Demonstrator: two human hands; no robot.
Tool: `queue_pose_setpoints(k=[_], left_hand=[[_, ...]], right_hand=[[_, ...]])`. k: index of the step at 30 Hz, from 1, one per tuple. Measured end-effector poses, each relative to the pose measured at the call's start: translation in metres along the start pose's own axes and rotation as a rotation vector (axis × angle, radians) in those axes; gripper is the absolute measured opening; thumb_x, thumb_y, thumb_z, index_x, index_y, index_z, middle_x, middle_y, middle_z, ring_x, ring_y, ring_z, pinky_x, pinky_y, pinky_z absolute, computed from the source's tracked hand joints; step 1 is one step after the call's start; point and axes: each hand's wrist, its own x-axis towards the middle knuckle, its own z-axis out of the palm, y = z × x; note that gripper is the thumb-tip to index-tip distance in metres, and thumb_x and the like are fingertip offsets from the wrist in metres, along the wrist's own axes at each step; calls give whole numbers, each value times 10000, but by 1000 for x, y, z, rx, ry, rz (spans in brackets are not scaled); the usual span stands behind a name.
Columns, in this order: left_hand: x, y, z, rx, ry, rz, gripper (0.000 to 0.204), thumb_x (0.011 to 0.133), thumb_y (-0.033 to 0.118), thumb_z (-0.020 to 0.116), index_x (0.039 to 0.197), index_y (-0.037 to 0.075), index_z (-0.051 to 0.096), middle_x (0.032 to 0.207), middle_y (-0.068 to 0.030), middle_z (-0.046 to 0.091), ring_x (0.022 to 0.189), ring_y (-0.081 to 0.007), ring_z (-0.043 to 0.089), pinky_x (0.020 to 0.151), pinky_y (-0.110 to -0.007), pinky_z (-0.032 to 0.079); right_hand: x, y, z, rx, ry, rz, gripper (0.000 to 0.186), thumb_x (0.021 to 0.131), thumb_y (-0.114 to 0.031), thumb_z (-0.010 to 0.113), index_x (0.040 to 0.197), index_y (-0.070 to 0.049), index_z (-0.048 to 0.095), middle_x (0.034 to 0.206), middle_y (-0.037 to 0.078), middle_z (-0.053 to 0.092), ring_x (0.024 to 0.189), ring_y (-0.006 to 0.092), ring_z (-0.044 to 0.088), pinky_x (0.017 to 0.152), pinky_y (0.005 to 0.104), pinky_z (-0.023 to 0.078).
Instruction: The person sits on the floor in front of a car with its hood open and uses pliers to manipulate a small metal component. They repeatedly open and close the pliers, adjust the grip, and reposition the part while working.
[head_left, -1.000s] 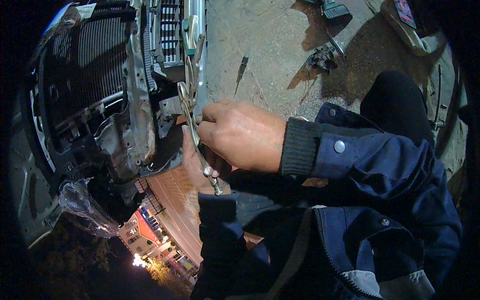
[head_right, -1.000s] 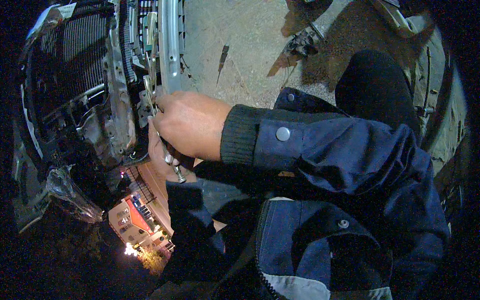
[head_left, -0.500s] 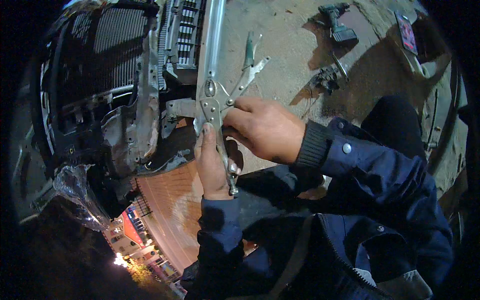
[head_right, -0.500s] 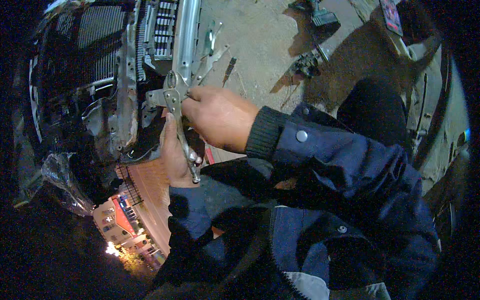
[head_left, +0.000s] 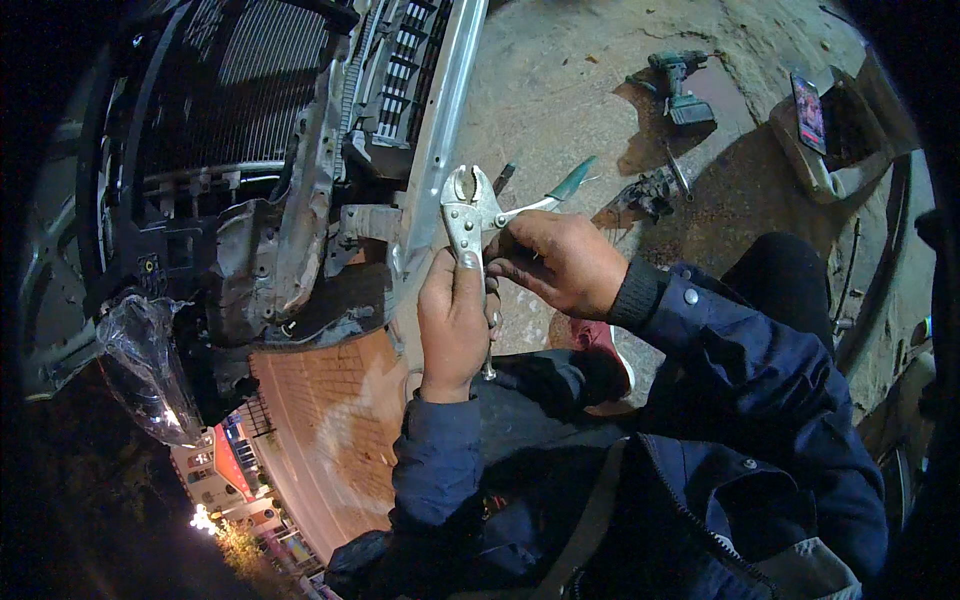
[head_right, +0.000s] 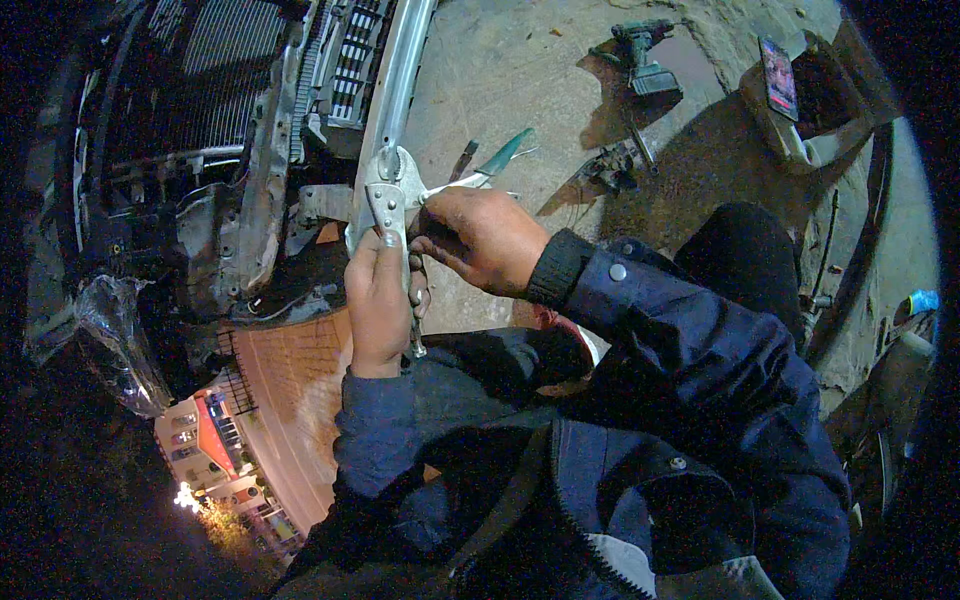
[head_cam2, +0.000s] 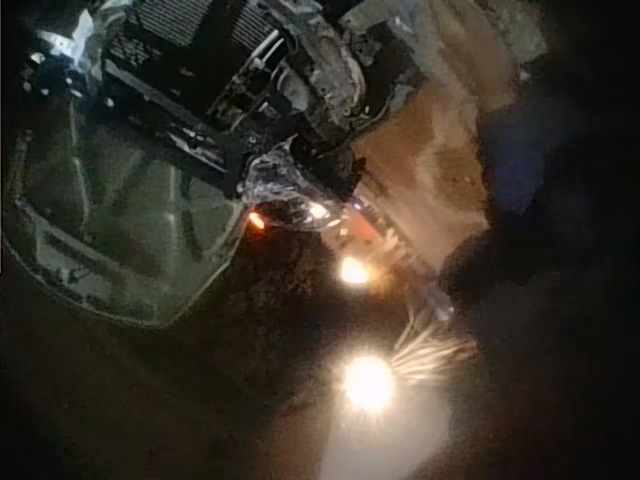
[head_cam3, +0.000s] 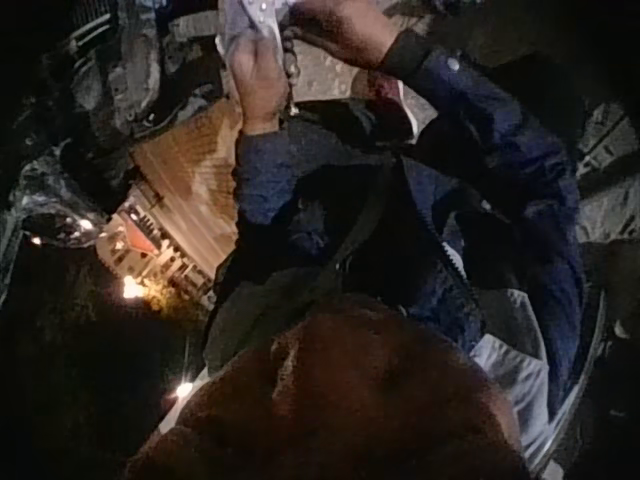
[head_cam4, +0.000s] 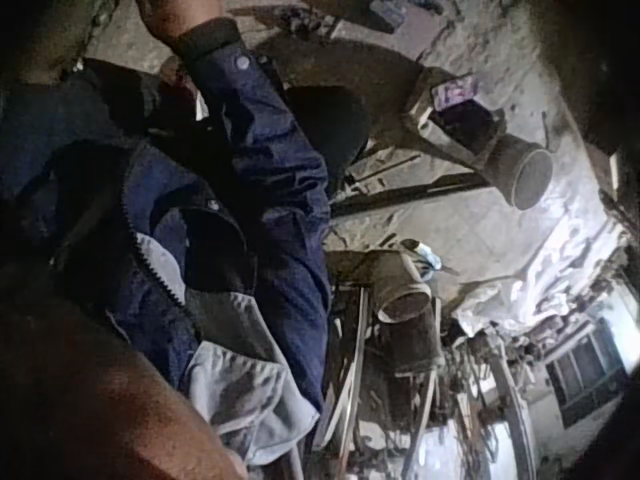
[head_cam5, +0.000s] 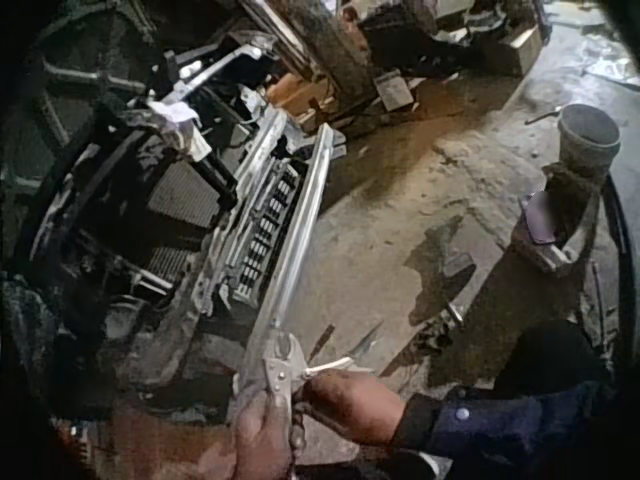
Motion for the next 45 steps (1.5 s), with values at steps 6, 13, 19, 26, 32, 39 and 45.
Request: queue_pose_setpoints(k=[6, 13, 19, 26, 32, 39, 45], left_hand=[[3, -4, 0, 12, -55, 138, 192, 985, 49, 598, 1165, -11, 628, 932, 3, 656, 697, -92, 567, 637, -266, 483], [1, -7, 2, 311, 66, 179, 176, 929, 80, 680, 1079, 0, 635, 805, -92, 672, 719, -137, 618, 692, -344, 538], [-6, -6, 0, 336, 69, 250, 174, 902, 68, 692, 1054, 10, 631, 774, -91, 672, 691, -117, 593, 659, -327, 525], [-9, -5, 6, 297, 68, 256, 203, 883, 22, 697, 1075, 4, 632, 786, -29, 646, 711, -90, 559, 669, -291, 512], [-10, -3, 11, 95, 74, 229, 397, 898, -44, 658, 1273, -35, 528, 1057, -81, 673, 862, -106, 625, 770, -278, 539], [-5, 1, 14, -70, 50, 242, 446, 938, -40, 652, 1328, -63, 436, 1064, -102, 652, 850, -112, 639, 722, -266, 549], [-6, 4, 18, -93, 72, 147, 405, 964, -21, 647, 1312, -57, 442, 962, -85, 663, 722, -80, 601, 605, -232, 492]], right_hand=[[-2, 5, -8, -5, -39, 5, 261, 990, -280, 779, 1030, -36, 695, 927, 209, 691, 891, 452, 685, 773, 509, 553], [6, 5, -23, 27, -130, -76, 272, 970, -258, 783, 1063, -18, 696, 934, 204, 681, 889, 432, 688, 771, 492, 559], [7, 8, -40, 47, 64, 87, 356, 881, -209, 753, 1181, -24, 709, 974, 195, 710, 871, 352, 701, 788, 422, 577], [6, 17, -39, 416, -413, 406, 263, 1014, -225, 645, 1135, 1, 704, 877, 48, 699, 716, 144, 637, 656, 337, 539], [9, 9, -41, 429, -466, 461, 291, 1083, -246, 640, 1160, 24, 714, 907, 36, 714, 815, 124, 654, 739, 319, 543], [3, 4, -38, 401, -400, 415, 322, 1079, -293, 617, 1119, 9, 720, 856, 67, 722, 737, 152, 659, 664, 357, 550], [0, -4, -36, 308, -392, 384, 346, 1091, -283, 594, 1179, 23, 729, 846, 92, 731, 726, 188, 682, 685, 379, 571]])
